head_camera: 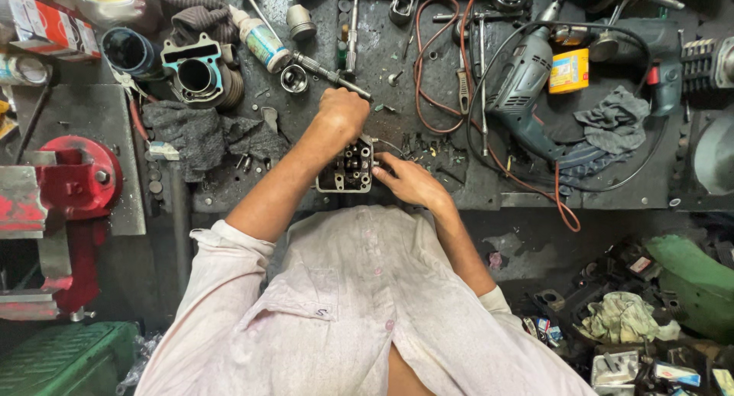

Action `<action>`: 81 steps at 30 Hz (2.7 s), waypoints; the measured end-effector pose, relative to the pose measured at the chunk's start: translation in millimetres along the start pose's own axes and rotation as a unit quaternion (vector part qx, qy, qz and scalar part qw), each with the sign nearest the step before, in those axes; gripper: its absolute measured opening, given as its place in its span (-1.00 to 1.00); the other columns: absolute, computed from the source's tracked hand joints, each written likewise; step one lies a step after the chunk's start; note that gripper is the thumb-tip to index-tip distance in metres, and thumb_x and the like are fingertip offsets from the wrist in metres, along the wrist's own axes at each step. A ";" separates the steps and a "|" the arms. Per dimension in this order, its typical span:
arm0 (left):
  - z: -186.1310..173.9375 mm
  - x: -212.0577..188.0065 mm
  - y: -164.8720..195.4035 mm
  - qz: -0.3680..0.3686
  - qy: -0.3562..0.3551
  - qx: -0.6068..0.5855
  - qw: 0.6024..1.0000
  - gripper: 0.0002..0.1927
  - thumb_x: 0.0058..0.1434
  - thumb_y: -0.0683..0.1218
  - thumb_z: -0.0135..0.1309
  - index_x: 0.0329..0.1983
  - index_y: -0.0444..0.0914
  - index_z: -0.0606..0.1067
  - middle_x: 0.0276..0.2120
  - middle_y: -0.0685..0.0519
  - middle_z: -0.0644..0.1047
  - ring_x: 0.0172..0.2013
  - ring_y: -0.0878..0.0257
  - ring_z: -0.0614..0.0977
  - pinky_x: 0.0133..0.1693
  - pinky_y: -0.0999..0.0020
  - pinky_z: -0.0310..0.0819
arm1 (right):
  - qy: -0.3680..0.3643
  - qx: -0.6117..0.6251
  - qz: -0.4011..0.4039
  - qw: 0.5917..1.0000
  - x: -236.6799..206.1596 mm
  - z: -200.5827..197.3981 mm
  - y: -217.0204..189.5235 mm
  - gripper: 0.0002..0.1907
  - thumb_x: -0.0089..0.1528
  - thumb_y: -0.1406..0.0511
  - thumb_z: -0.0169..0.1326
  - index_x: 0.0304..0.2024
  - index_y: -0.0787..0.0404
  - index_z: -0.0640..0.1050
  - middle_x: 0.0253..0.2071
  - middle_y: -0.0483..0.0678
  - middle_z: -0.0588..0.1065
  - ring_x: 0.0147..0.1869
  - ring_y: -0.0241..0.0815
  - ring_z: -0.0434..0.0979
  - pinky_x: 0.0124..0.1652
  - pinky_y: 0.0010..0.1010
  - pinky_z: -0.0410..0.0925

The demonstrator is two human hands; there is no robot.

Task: The person inserts cylindrical metal pins into a metallic engine block using a hammer and a metal rod. They repeatedly position the pins, strike them with the hammer, and occasionally apply lubricant from a bottle. The person also flips the engine block and continues inserting pins into different holes.

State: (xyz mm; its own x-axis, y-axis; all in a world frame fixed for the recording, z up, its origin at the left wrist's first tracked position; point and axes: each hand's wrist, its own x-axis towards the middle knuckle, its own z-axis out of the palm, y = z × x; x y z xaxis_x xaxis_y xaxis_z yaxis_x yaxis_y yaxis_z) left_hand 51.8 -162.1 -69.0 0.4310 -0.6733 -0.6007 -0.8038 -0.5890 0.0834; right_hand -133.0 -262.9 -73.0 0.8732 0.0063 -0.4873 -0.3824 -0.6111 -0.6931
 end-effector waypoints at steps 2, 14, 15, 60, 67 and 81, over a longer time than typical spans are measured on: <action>3.0 2.4 2.9 0.000 0.028 0.014 0.999 -0.74 0.16 -0.07 0.25 -0.07 -0.15 0.67 -0.05 0.02 0.65 0.00 0.08 0.66 -0.11 0.15 0.56 | 0.001 -0.003 0.002 1.000 1.5 0.5 -0.8 -0.47 0.34 0.01 -0.06 0.26 0.11 0.42 0.07 0.20 0.55 0.16 0.24 0.53 0.08 -0.03 0.38; 4.0 10.0 17.5 -0.019 0.005 0.046 0.999 -0.75 0.26 -0.06 0.13 -0.02 -0.11 0.66 -0.04 0.09 0.65 -0.01 0.17 0.67 -0.18 0.26 0.56 | -0.003 -0.011 0.014 1.000 6.9 1.3 -2.3 -0.46 0.35 0.00 -0.05 0.24 0.17 0.43 0.02 0.25 0.55 0.14 0.29 0.52 0.05 0.00 0.37; 4.6 9.1 19.7 -0.018 -0.002 0.044 0.999 -0.74 0.25 -0.05 0.14 -0.02 -0.11 0.66 -0.04 0.09 0.65 -0.01 0.17 0.67 -0.18 0.27 0.56 | -0.002 -0.016 0.013 1.000 6.6 1.4 -1.9 -0.46 0.35 0.00 -0.05 0.23 0.17 0.43 0.02 0.24 0.56 0.14 0.29 0.53 0.05 0.00 0.37; 3.9 -14.2 -19.0 -0.036 0.008 -0.132 0.991 -0.64 -0.02 -0.10 0.38 -0.14 -0.29 0.66 -0.14 -0.17 0.63 -0.08 -0.09 0.67 -0.04 0.09 0.57 | -0.004 -0.001 0.015 1.000 9.1 4.9 3.5 -0.46 0.34 0.01 -0.03 0.26 0.17 0.42 0.06 0.22 0.55 0.17 0.25 0.53 0.08 -0.05 0.38; 16.8 -1.0 -18.4 -0.017 0.055 -0.153 0.987 -0.70 -0.05 -0.17 0.35 -0.21 -0.34 0.66 -0.18 -0.26 0.61 -0.14 -0.14 0.68 -0.09 0.05 0.58 | 0.019 -0.016 -0.017 1.000 12.5 11.5 13.8 -0.48 0.33 0.01 0.00 0.19 0.20 0.45 0.02 0.25 0.55 0.11 0.30 0.54 0.01 0.01 0.39; -10.2 18.7 10.0 0.001 -0.065 -0.041 0.997 -0.50 -0.12 -0.01 0.51 -0.07 -0.17 0.67 -0.03 -0.14 0.63 0.02 -0.04 0.67 0.05 0.12 0.57 | 0.028 -0.001 -0.010 1.000 3.1 1.6 25.4 -0.49 0.31 -0.04 -0.03 0.13 0.13 0.47 -0.09 0.25 0.57 0.03 0.32 0.55 -0.02 0.09 0.39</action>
State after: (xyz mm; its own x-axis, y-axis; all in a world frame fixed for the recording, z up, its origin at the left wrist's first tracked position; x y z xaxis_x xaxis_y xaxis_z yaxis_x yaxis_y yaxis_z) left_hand 56.0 -185.1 -71.3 0.3688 -0.6135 -0.6982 -0.7659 -0.6263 0.1457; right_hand -140.5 -277.1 -92.9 0.8960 -0.0260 -0.4432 -0.3648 -0.6121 -0.7016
